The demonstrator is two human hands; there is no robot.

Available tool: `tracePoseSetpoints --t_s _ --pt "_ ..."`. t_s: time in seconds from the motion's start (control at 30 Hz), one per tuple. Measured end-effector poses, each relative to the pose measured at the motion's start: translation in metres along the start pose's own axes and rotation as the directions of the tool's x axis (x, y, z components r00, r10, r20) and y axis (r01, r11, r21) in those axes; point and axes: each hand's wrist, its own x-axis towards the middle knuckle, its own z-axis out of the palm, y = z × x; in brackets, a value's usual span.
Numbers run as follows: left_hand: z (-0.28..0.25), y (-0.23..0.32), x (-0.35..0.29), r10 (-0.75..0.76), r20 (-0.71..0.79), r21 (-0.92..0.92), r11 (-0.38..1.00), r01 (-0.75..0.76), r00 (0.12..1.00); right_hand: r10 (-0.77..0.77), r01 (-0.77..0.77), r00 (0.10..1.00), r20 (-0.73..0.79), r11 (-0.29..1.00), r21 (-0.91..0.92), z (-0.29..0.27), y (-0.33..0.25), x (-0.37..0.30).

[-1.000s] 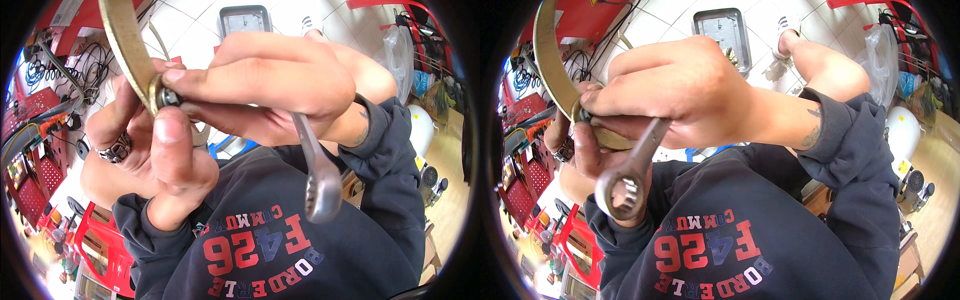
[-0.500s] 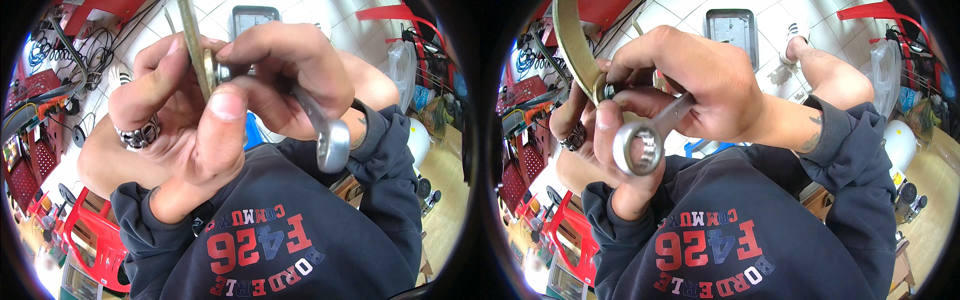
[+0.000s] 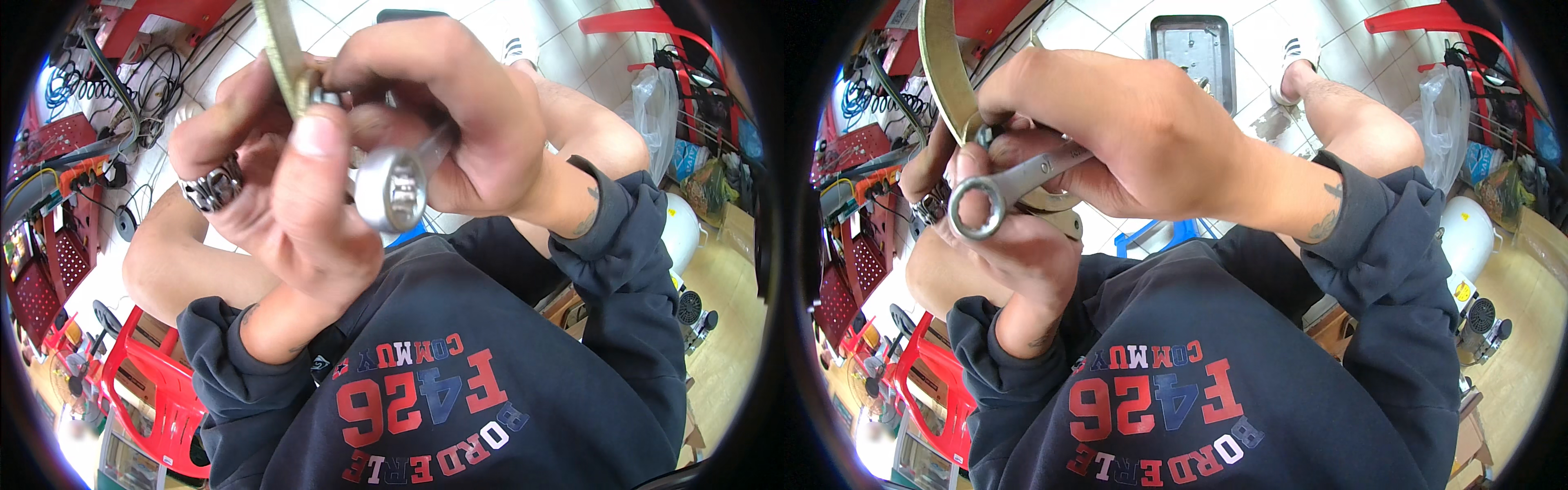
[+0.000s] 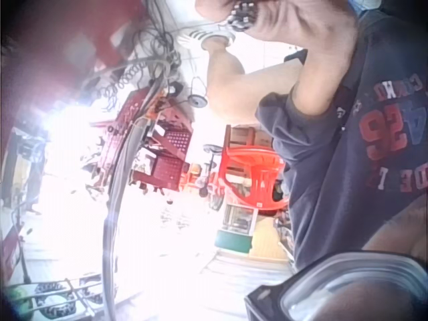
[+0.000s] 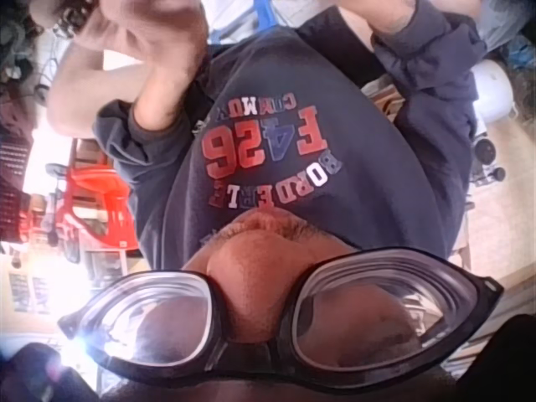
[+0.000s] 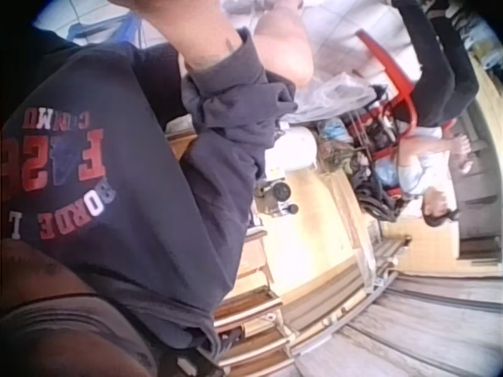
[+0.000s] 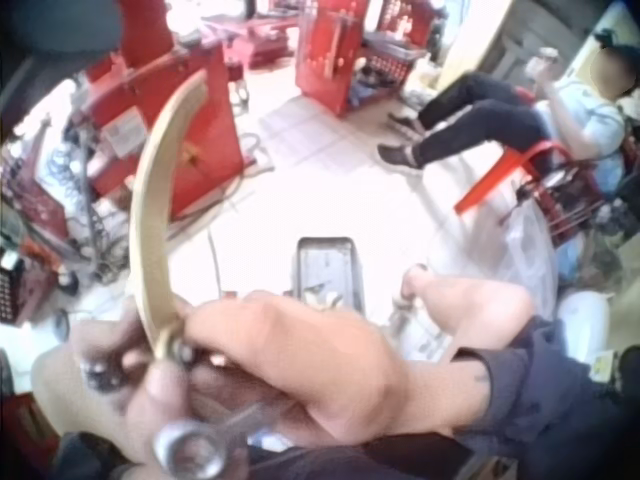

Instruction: The person sits on the floor and uses a wrench to tighten a bolt on a curved metal piece. They then place the metal piece into a red metal jig and continue to tighten the bolt using the wrench.

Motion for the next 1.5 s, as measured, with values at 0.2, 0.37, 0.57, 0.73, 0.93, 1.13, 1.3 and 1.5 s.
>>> tracePoseSetpoints --t_s 0.2,0.37,0.57,0.73,0.93,1.13,1.3,1.5 --pt "0.005 -0.005 0.002 -0.143 -0.012 -0.274 0.952 0.134 0.99 0.063 -0.064 0.998 -0.008 0.998 -0.013 -0.002 0.005 0.001" --pt "0.003 -0.017 0.004 -0.057 0.053 -0.376 0.924 0.073 0.997 0.102 -0.103 0.995 -0.023 0.994 -0.028 -0.004 -0.002 0.003" --pt "0.001 -0.017 0.003 -0.134 0.065 -0.481 0.864 0.148 0.989 -0.031 0.025 0.999 -0.039 0.99 -0.138 -0.005 0.002 0.001" --pt "-0.001 -0.013 -0.001 -0.23 0.126 -0.495 0.828 0.262 0.965 0.007 -0.04 0.986 -0.17 0.98 -0.194 0.004 0.006 -0.003" --pt "-0.003 -0.024 0.005 0.003 0.208 -0.801 0.574 0.169 0.978 0.024 -0.034 0.995 -0.097 0.994 -0.105 -0.003 0.002 0.001" --pt "-0.007 -0.02 0.004 -0.023 0.184 -0.629 0.766 0.136 0.983 -0.03 0.011 0.996 -0.087 0.976 -0.217 0.002 0.009 -0.003" --pt "-0.003 -0.024 0.001 -0.109 0.067 -0.51 0.851 0.128 0.992 0.032 -0.018 0.999 0.038 0.946 -0.323 -0.005 -0.002 0.0" --pt "0.002 -0.018 0.002 -0.128 0.09 -0.554 0.817 0.157 0.988 -0.018 0.017 1.0 -0.006 0.99 -0.138 -0.008 0.005 0.002"
